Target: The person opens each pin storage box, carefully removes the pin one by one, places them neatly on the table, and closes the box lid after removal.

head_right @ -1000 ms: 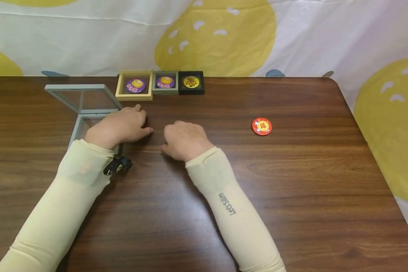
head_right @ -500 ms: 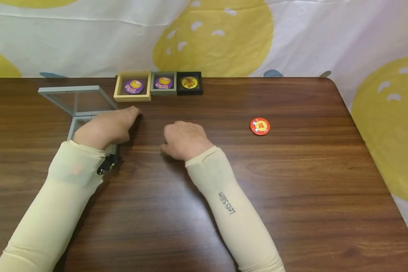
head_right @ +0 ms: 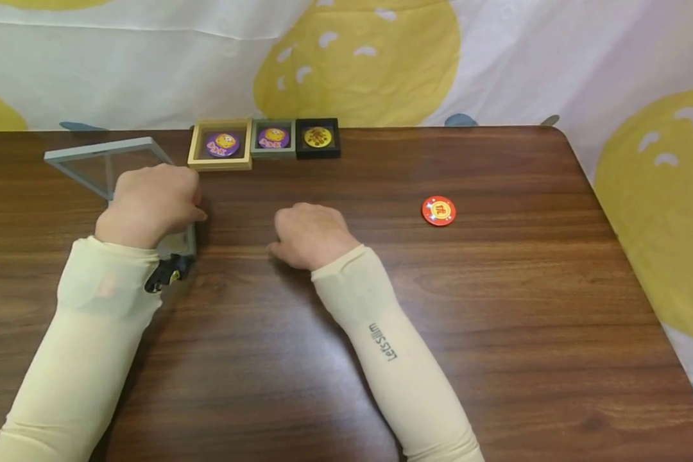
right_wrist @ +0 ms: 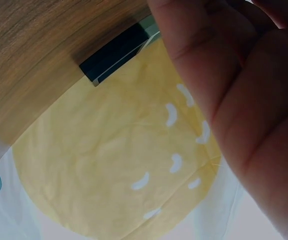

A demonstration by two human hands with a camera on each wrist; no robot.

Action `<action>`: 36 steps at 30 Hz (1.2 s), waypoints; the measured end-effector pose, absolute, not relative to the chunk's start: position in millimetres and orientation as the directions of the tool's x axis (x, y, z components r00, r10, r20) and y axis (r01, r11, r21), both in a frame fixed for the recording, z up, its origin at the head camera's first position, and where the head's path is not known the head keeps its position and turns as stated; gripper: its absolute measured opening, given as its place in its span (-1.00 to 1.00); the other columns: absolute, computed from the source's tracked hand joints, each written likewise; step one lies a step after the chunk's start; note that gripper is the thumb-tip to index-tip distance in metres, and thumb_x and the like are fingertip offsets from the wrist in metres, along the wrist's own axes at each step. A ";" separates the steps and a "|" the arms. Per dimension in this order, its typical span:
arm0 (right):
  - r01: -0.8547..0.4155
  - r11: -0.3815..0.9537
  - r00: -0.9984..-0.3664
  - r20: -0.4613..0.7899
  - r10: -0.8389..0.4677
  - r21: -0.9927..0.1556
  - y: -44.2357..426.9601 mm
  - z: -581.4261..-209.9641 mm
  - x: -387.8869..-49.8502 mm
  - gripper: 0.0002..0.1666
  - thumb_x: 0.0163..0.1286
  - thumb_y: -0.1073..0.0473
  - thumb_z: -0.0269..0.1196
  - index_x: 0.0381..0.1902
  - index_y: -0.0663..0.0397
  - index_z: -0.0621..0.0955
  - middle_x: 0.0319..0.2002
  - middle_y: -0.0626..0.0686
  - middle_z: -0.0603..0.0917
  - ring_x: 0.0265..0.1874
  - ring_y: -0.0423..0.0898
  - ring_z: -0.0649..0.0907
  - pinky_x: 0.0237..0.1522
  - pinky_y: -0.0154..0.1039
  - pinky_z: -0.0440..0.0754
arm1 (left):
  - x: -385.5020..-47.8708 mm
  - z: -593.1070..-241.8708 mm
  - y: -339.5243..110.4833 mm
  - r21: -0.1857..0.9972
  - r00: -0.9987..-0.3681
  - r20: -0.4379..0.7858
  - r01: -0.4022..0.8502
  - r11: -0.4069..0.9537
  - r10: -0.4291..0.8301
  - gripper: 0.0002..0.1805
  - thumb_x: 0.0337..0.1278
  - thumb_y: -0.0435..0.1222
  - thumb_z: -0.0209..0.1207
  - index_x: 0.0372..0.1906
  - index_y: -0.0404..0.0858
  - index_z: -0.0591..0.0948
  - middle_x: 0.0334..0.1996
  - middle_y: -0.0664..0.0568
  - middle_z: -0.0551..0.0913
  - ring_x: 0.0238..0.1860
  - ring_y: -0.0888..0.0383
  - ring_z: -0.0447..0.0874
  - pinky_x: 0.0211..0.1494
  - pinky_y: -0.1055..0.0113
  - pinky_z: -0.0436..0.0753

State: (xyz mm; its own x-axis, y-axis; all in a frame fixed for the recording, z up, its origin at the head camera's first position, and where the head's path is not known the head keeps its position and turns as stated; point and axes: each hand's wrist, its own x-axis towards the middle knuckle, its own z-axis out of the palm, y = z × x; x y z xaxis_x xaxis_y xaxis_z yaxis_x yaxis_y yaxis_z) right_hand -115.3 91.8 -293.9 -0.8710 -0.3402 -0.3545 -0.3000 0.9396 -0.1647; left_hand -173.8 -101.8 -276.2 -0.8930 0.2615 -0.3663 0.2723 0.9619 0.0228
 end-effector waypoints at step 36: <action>-0.297 0.942 -0.872 -0.357 -0.334 -0.157 93.6 -292.6 -115.7 -0.59 0.32 -0.19 0.17 -0.15 0.01 0.58 -0.18 0.01 0.66 -0.13 -0.05 0.64 -0.11 -0.04 0.60 | -166.3 -287.7 -72.4 0.081 -0.846 -0.390 0.363 0.928 0.364 0.00 0.20 0.11 0.09 0.43 -0.49 -0.05 0.38 -0.50 0.06 0.35 -0.38 0.17 0.23 -0.22 0.38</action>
